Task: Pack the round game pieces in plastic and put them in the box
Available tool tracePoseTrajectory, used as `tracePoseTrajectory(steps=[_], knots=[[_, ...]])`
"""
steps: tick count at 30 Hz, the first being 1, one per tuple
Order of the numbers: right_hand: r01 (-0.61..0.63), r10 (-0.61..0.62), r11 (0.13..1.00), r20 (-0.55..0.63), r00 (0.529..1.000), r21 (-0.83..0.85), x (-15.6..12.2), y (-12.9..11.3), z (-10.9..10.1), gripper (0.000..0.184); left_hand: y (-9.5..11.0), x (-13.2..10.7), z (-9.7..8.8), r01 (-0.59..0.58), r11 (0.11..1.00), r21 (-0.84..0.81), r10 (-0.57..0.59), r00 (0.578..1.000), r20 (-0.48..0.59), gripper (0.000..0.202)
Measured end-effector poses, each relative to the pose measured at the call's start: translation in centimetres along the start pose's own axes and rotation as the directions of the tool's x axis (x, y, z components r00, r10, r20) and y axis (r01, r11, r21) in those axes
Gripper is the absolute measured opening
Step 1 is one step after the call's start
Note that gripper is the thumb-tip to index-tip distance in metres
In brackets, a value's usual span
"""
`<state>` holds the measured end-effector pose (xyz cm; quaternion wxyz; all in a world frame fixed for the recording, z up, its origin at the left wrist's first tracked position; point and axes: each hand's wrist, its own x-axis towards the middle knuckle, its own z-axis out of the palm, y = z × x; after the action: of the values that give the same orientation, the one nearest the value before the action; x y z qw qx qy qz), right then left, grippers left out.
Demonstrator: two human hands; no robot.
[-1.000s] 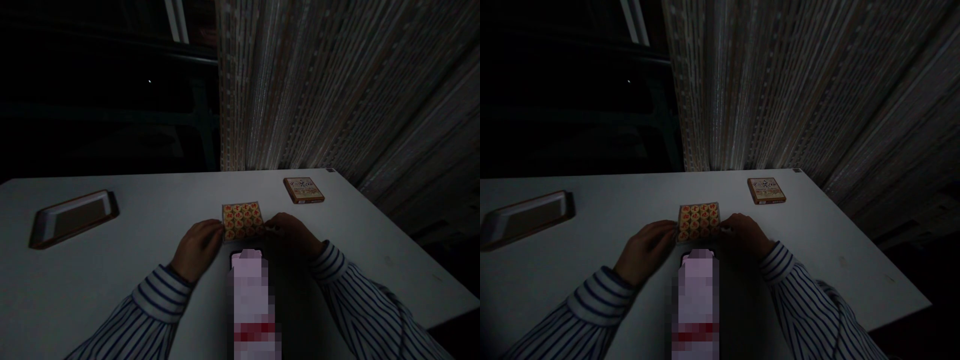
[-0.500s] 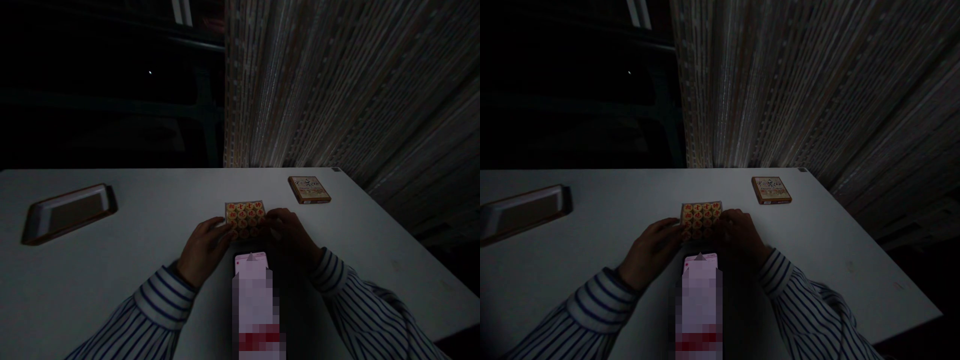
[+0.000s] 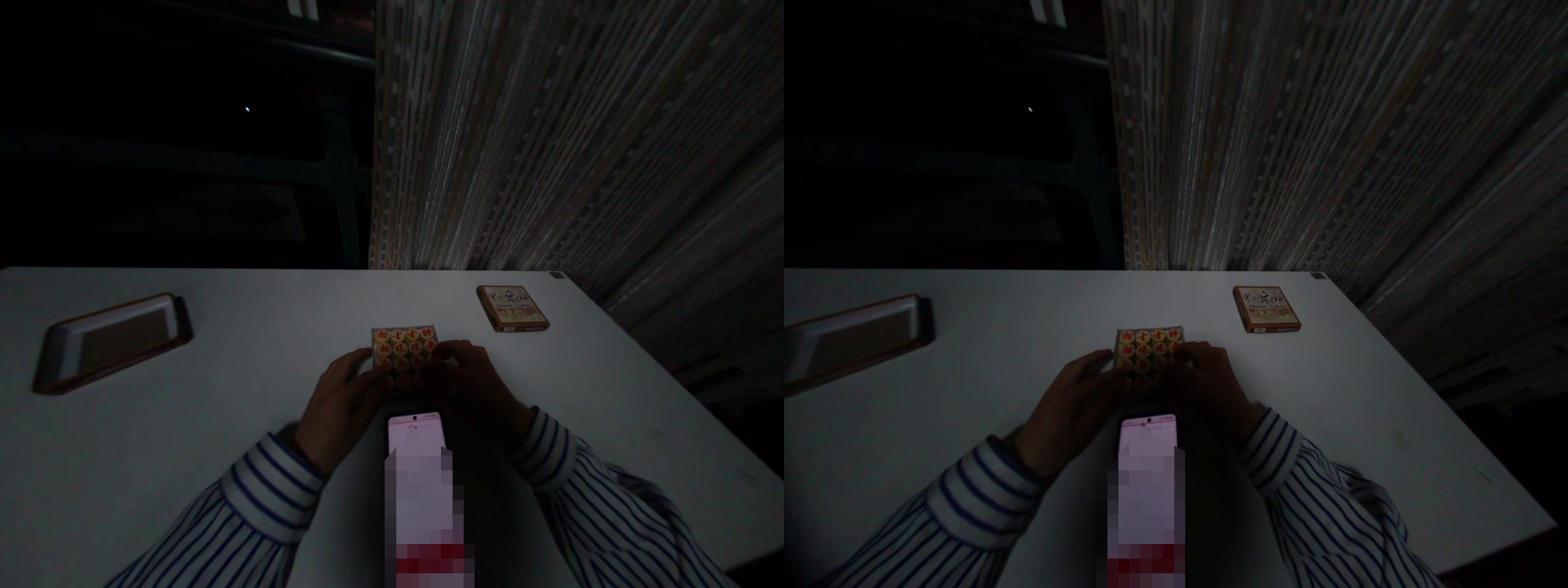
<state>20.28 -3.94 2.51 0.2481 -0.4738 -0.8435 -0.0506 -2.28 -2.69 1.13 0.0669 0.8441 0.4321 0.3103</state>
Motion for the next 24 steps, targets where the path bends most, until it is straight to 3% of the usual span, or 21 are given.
tracePoseTrajectory(steps=[6,24], knots=[[-0.009,0.010,1.000,0.045,0.999,-0.025,0.04,-0.14,-0.17,0.019,-0.12,-0.02,0.12,-0.016,1.000,0.007,0.015,1.000,0.010,0.033],[-0.004,0.004,1.000,0.010,1.000,-0.008,-0.15,0.13,-0.35,0.018,-0.06,0.00,0.01,-0.036,0.999,-0.028,0.036,0.999,0.006,0.030]])
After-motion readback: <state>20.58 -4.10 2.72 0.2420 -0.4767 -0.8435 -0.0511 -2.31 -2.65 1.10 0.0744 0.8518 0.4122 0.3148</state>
